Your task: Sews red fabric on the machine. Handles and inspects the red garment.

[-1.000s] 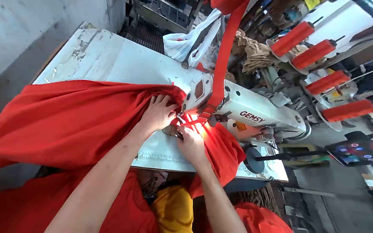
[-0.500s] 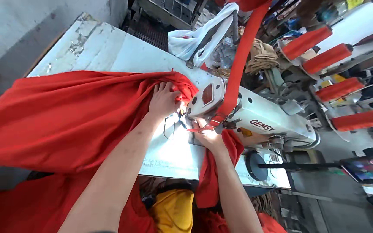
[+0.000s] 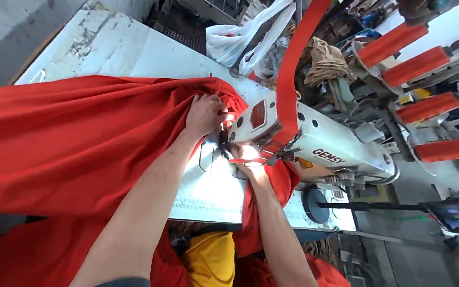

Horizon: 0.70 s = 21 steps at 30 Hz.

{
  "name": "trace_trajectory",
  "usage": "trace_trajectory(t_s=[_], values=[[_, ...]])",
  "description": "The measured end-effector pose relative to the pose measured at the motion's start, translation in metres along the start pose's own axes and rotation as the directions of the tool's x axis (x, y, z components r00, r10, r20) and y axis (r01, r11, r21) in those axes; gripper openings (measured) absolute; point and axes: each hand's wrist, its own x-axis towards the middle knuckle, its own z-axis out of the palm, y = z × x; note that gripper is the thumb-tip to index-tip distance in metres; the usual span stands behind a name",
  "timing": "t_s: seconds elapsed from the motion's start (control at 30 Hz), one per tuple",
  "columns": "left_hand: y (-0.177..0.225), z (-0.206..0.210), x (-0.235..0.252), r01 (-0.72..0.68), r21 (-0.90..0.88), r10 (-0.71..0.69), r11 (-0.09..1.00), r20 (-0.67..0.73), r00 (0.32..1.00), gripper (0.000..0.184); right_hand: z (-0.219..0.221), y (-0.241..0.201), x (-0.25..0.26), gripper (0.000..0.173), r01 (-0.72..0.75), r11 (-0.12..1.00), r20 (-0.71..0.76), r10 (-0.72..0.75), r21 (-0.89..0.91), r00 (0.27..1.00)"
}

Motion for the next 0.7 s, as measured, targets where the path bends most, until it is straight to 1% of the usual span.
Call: trace_trajectory(t_s=[0.07,0.17,0.23,0.3,0.33,0.37,0.43,0.47,0.5,0.53,0.57,0.6,0.63,0.7], values=[[-0.002,0.001,0.000,0.000,0.007,0.000,1.000,-0.023,1.000,0.026,0.000,-0.003,0.001,0.029,0.017,1.000,-0.021,-0.017,-0.007,1.000],[-0.002,0.000,-0.004,0.024,-0.061,-0.027,0.998,-0.050,0.998,0.025,-0.002,-0.010,0.000,0.029,0.028,0.997,-0.068,-0.033,-0.067,0.997],[0.004,-0.006,-0.014,0.088,-0.170,-0.095,0.981,-0.038,0.995,0.028,-0.005,-0.016,-0.010,0.031,-0.035,0.991,-0.120,0.019,-0.131,0.993],[0.011,-0.017,-0.031,0.152,-0.325,-0.172,0.934,-0.033,0.985,0.031,-0.003,-0.016,-0.039,0.036,-0.124,0.982,-0.245,0.086,-0.142,0.966],[0.015,-0.024,-0.046,0.177,-0.377,-0.198,0.909,-0.018,0.980,0.032,-0.002,-0.018,-0.058,0.037,-0.126,0.987,-0.298,0.091,-0.100,0.950],[0.020,-0.033,-0.064,0.206,-0.390,-0.218,0.898,0.014,0.976,0.033,-0.002,-0.024,-0.079,0.037,-0.133,0.991,-0.327,0.118,-0.025,0.938],[0.036,-0.051,-0.115,0.240,-0.321,-0.222,0.916,0.091,0.971,0.034,-0.001,-0.035,-0.118,0.036,-0.117,0.979,-0.364,0.171,0.165,0.916],[0.045,-0.057,-0.144,0.243,-0.260,-0.220,0.934,0.115,0.969,0.036,-0.002,-0.040,-0.133,0.034,-0.102,0.967,-0.330,0.178,0.235,0.927],[0.057,-0.063,-0.173,0.262,-0.209,-0.233,0.942,0.153,0.960,0.039,-0.007,-0.044,-0.144,0.033,-0.083,0.959,-0.267,0.158,0.270,0.951],[0.071,-0.074,-0.199,0.306,-0.167,-0.266,0.937,0.221,0.938,0.044,-0.015,-0.048,-0.151,0.030,-0.047,0.960,-0.188,0.101,0.276,0.977],[0.088,-0.090,-0.219,0.377,-0.138,-0.317,0.916,0.331,0.889,0.050,-0.025,-0.054,-0.154,0.031,-0.001,0.963,-0.104,0.031,0.271,0.994],[0.102,-0.102,-0.238,0.424,-0.124,-0.353,0.897,0.375,0.857,0.051,-0.035,-0.063,-0.155,0.034,0.049,0.961,-0.041,-0.039,0.272,0.998],[0.114,-0.108,-0.256,0.450,-0.136,-0.373,0.882,0.382,0.846,0.049,-0.044,-0.072,-0.154,0.037,0.111,0.954,0.000,-0.115,0.279,0.993],[0.129,-0.113,-0.289,0.449,-0.204,-0.360,0.870,0.359,0.861,0.044,-0.057,-0.098,-0.149,0.036,0.286,0.924,0.033,-0.304,0.253,0.952]])
